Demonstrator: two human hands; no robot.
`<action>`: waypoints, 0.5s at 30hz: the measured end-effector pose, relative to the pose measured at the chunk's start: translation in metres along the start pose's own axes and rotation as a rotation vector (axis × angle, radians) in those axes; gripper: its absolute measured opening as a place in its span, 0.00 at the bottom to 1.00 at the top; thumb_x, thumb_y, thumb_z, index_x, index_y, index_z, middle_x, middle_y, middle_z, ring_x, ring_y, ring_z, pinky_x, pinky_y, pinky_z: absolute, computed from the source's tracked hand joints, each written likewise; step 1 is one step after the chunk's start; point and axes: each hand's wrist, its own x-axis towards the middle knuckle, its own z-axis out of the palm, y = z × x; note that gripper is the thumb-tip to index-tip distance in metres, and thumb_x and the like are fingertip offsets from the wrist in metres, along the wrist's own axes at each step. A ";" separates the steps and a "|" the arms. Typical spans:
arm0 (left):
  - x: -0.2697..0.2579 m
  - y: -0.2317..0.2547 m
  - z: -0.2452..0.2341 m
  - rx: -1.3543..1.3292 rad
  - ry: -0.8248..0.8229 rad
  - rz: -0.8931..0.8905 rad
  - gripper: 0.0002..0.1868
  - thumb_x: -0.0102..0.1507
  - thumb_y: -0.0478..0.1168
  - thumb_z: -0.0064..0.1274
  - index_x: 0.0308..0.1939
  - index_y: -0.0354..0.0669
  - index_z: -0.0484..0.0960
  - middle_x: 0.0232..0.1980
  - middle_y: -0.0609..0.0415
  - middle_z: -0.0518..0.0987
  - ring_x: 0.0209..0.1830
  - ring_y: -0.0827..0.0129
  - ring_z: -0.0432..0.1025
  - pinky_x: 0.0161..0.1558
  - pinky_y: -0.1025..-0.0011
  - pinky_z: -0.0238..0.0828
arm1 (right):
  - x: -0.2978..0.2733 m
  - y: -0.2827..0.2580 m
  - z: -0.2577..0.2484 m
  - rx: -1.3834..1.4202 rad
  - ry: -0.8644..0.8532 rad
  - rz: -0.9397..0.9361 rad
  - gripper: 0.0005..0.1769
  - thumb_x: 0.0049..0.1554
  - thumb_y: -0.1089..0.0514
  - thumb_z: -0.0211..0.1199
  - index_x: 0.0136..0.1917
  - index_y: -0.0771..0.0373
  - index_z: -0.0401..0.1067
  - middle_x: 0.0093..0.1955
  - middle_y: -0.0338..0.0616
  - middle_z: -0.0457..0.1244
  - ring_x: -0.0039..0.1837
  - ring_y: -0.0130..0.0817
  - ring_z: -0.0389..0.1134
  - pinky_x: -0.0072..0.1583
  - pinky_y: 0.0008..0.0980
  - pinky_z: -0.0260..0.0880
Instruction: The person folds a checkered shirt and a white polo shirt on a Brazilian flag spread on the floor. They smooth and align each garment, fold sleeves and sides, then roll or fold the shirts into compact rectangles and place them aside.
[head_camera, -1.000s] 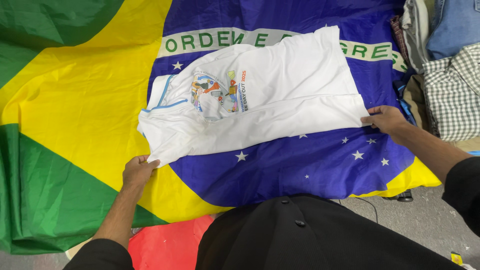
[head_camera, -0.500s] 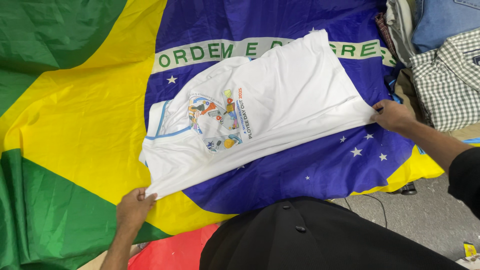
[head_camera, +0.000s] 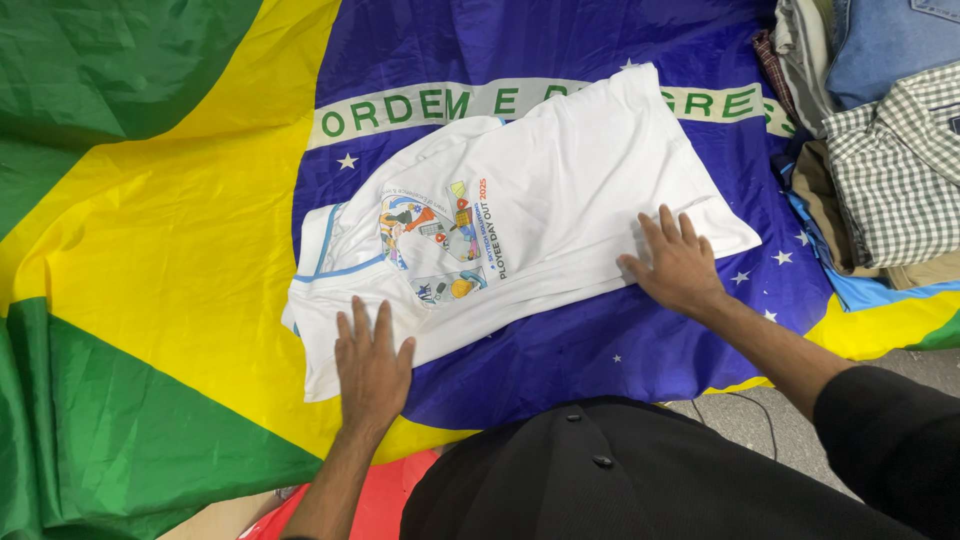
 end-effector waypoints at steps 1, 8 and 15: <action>0.003 0.003 0.004 0.010 -0.091 -0.044 0.38 0.66 0.55 0.48 0.76 0.44 0.56 0.81 0.34 0.45 0.81 0.36 0.37 0.73 0.38 0.39 | 0.000 0.000 0.005 -0.005 -0.099 0.057 0.47 0.60 0.31 0.52 0.82 0.54 0.42 0.85 0.59 0.33 0.84 0.60 0.29 0.75 0.70 0.37; 0.008 -0.002 0.019 0.019 -0.278 -0.118 0.43 0.67 0.60 0.42 0.80 0.49 0.43 0.82 0.38 0.33 0.81 0.38 0.29 0.72 0.33 0.30 | 0.002 0.014 0.026 0.005 -0.137 0.060 0.51 0.59 0.31 0.52 0.83 0.54 0.34 0.85 0.60 0.28 0.84 0.61 0.26 0.75 0.72 0.37; 0.017 -0.005 0.008 -0.116 0.010 -0.071 0.38 0.60 0.45 0.58 0.72 0.42 0.63 0.78 0.36 0.56 0.79 0.42 0.48 0.75 0.47 0.48 | -0.008 0.030 0.028 0.011 -0.041 0.029 0.46 0.59 0.36 0.54 0.83 0.54 0.43 0.85 0.56 0.36 0.85 0.54 0.34 0.77 0.61 0.42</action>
